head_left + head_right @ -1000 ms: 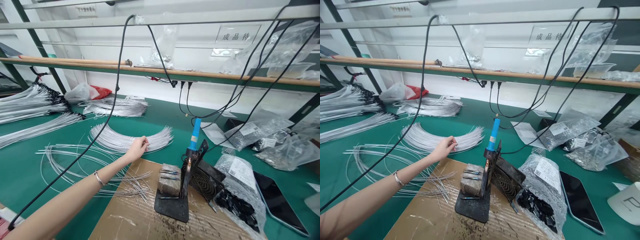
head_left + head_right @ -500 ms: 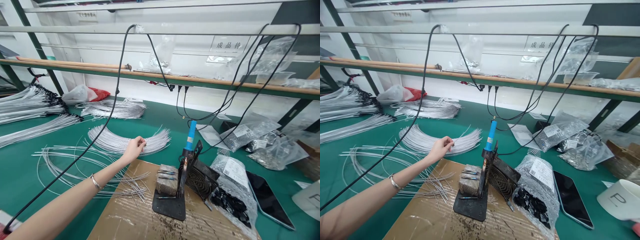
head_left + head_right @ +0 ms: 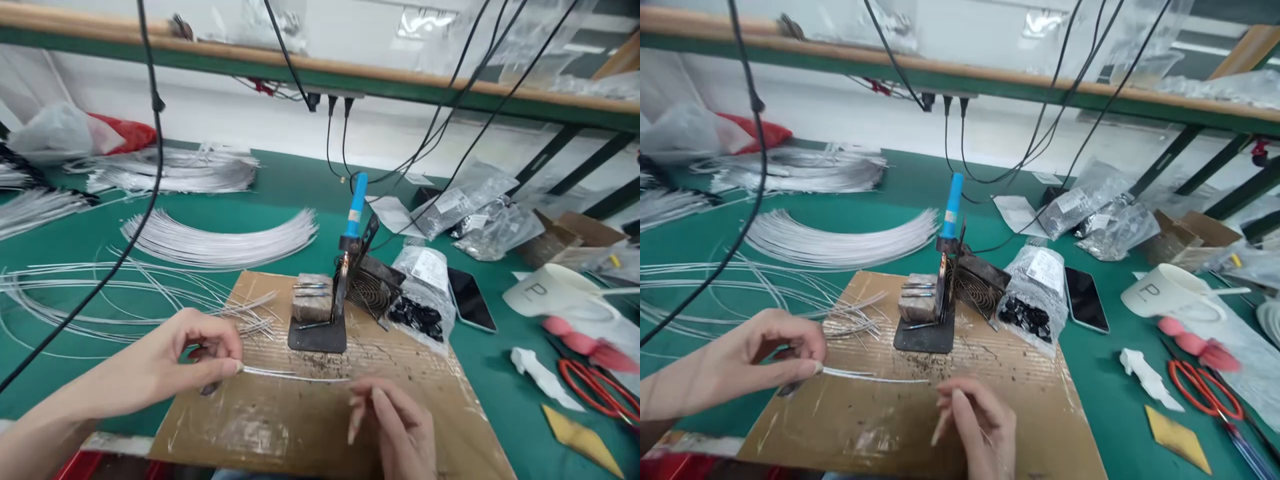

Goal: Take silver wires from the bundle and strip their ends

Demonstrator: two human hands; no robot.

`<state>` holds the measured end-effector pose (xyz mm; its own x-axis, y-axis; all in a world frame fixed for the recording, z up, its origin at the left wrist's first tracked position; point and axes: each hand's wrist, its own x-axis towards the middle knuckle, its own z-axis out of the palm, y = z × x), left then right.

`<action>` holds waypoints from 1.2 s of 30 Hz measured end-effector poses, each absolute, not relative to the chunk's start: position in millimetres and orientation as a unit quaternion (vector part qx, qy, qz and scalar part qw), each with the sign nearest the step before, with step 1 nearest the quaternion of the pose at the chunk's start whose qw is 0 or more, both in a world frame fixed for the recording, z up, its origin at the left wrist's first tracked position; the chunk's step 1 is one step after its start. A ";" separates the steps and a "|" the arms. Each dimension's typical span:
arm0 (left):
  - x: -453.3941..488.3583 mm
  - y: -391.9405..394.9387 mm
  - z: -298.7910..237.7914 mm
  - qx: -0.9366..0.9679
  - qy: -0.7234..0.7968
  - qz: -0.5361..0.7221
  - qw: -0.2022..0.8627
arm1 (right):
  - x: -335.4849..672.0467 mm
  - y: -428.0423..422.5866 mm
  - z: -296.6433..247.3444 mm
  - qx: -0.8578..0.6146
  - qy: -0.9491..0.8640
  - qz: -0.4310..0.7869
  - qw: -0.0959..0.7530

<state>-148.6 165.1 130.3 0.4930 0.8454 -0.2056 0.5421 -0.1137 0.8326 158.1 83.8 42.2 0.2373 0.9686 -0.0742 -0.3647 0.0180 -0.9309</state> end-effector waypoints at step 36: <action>-98.5 141.8 118.8 0.656 0.487 0.168 0.551 | 127.5 85.4 48.2 -0.451 -0.377 0.587 0.556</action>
